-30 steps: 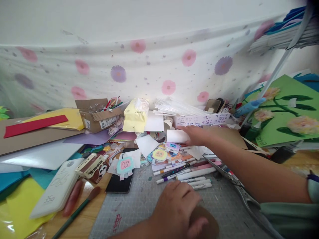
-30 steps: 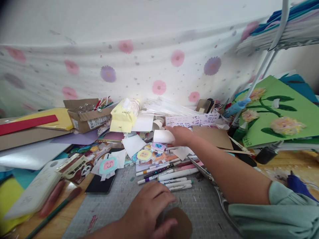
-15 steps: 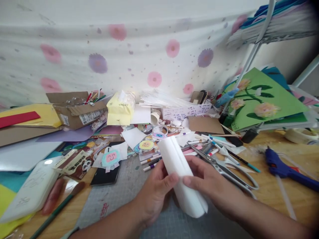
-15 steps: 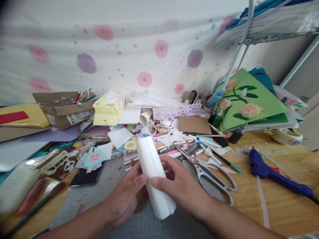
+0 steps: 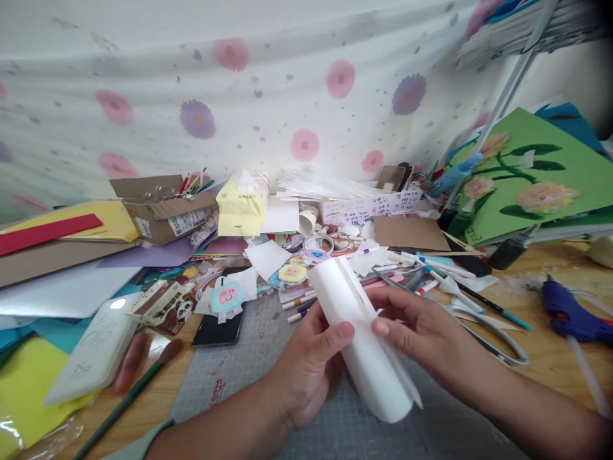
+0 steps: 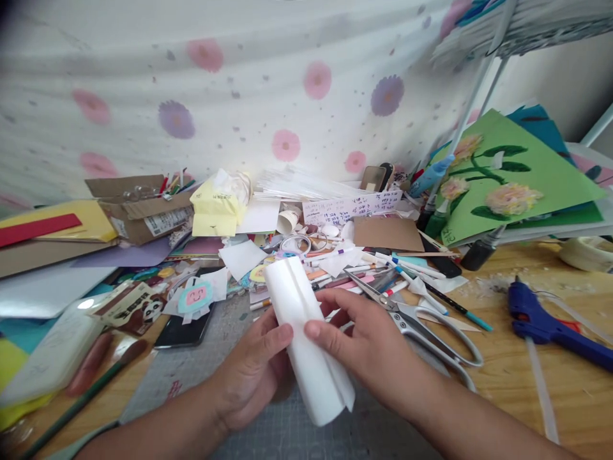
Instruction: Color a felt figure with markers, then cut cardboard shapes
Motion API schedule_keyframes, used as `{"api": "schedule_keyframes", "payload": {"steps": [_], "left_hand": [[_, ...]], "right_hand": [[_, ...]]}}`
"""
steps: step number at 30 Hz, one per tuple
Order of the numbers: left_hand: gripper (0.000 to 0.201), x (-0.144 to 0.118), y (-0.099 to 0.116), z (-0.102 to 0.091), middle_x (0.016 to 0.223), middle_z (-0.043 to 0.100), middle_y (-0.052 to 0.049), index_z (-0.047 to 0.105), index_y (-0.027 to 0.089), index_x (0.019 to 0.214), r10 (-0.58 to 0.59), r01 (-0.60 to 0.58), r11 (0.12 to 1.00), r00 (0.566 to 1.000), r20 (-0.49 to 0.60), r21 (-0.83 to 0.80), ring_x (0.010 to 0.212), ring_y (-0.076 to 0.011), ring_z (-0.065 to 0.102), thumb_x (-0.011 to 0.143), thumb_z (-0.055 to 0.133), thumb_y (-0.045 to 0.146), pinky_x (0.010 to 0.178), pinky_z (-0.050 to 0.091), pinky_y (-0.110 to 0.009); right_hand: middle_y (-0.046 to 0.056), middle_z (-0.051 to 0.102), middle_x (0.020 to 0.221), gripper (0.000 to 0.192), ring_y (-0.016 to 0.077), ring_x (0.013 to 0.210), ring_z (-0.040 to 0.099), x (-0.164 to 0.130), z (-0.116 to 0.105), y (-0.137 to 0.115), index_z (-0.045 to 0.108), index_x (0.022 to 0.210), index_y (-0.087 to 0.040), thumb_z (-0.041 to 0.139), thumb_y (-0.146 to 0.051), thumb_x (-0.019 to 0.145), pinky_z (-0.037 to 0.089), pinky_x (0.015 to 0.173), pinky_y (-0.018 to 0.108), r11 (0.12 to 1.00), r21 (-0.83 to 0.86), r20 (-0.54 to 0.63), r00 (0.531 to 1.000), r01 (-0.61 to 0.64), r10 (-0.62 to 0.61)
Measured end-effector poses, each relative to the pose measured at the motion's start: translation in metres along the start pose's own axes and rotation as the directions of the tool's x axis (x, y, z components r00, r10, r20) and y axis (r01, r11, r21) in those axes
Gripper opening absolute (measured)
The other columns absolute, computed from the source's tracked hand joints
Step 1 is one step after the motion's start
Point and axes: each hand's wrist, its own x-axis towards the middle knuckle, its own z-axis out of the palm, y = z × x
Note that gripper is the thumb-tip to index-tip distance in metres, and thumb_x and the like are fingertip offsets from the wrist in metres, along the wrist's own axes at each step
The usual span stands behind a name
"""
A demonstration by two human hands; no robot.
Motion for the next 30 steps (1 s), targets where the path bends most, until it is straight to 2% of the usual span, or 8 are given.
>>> {"api": "schedule_keyframes", "payload": {"steps": [3,5,9,13,16,23,27,30], "left_hand": [[0.050,0.001,0.001,-0.001,0.113,0.065,-0.014,0.058,0.015,0.121,-0.032,0.032,0.999,0.999,-0.014,-0.001,0.097,-0.0257,0.062,0.074,0.075,0.023,0.089,0.045,-0.038],[0.053,0.001,0.003,-0.001,0.106,0.068,-0.013,0.060,0.014,0.118,-0.064,0.065,0.998,0.996,-0.057,0.010,0.089,-0.0245,0.063,0.070,0.078,0.027,0.085,0.047,-0.038],[0.059,0.001,0.009,-0.001,0.107,0.069,-0.013,0.061,0.012,0.119,-0.163,0.155,0.982,0.984,-0.068,-0.110,0.095,-0.0288,0.064,0.068,0.076,0.038,0.092,0.045,-0.041],[0.068,0.000,0.013,-0.001,0.113,0.068,-0.017,0.057,0.009,0.126,-0.320,0.308,0.908,0.947,0.004,-0.282,0.105,-0.0333,0.063,0.082,0.053,0.061,0.096,0.043,-0.045],[0.073,0.002,0.011,-0.004,0.117,0.067,-0.018,0.053,0.010,0.132,-0.305,0.291,0.910,0.952,-0.002,-0.295,0.109,-0.0335,0.062,0.087,0.041,0.066,0.098,0.042,-0.046],[0.062,0.005,0.004,-0.004,0.130,0.061,-0.013,0.052,0.017,0.133,-0.187,0.160,0.958,0.978,-0.093,-0.239,0.125,-0.0322,0.051,0.084,0.059,0.054,0.104,0.039,-0.045],[0.052,0.000,0.008,0.000,0.110,0.071,-0.014,0.062,0.012,0.118,-0.327,0.285,0.932,0.928,-0.178,-0.226,0.107,-0.0295,0.065,0.087,0.054,0.053,0.095,0.047,-0.041],[0.055,-0.004,0.011,0.000,0.089,0.075,-0.016,0.064,0.007,0.113,-0.431,0.382,0.894,0.877,-0.214,-0.235,0.085,-0.0293,0.071,0.089,0.048,0.054,0.083,0.053,-0.041]], "right_hand": [[0.006,0.071,0.093,0.034,0.0224,0.076,0.062,0.001,0.003,0.002,0.070,0.102,-0.022,0.067,-0.046,0.078,0.049,0.064,0.031,0.996,0.077,0.045,0.998,-0.054,0.051],[0.004,0.072,0.084,0.029,0.0199,0.068,0.062,0.002,0.004,0.006,0.072,0.093,-0.021,0.067,-0.045,0.077,0.047,0.059,0.029,0.965,0.212,0.046,0.988,-0.154,0.148],[0.001,0.072,0.067,0.024,0.0170,0.055,0.060,0.004,0.001,0.015,0.074,0.083,-0.019,0.071,-0.041,0.075,0.043,0.050,0.026,0.786,0.533,0.018,0.933,-0.313,0.359],[0.001,0.074,0.069,0.018,0.0147,0.055,0.061,0.004,-0.006,0.012,0.076,0.084,-0.020,0.075,-0.034,0.073,0.044,0.050,0.023,0.720,0.647,-0.085,0.916,-0.249,0.393],[0.002,0.074,0.067,0.016,0.0155,0.053,0.062,0.004,-0.015,0.005,0.077,0.081,-0.020,0.078,-0.030,0.069,0.045,0.048,0.023,0.698,0.680,-0.108,0.911,-0.224,0.398],[0.002,0.077,0.070,0.020,0.0175,0.053,0.066,0.001,-0.029,-0.003,0.076,0.082,-0.025,0.079,-0.018,0.063,0.051,0.046,0.023,0.547,0.830,-0.151,0.901,-0.109,0.408],[0.003,0.078,0.077,0.025,0.0252,0.064,0.072,-0.003,-0.030,-0.015,0.075,0.088,-0.025,0.075,-0.020,0.064,0.058,0.055,0.033,0.483,0.871,-0.105,0.922,-0.096,0.373],[0.002,0.079,0.079,0.023,0.0294,0.072,0.073,-0.004,-0.033,-0.025,0.075,0.084,-0.028,0.066,-0.020,0.064,0.059,0.067,0.041,0.465,0.885,-0.183,0.916,-0.005,0.358]]}}
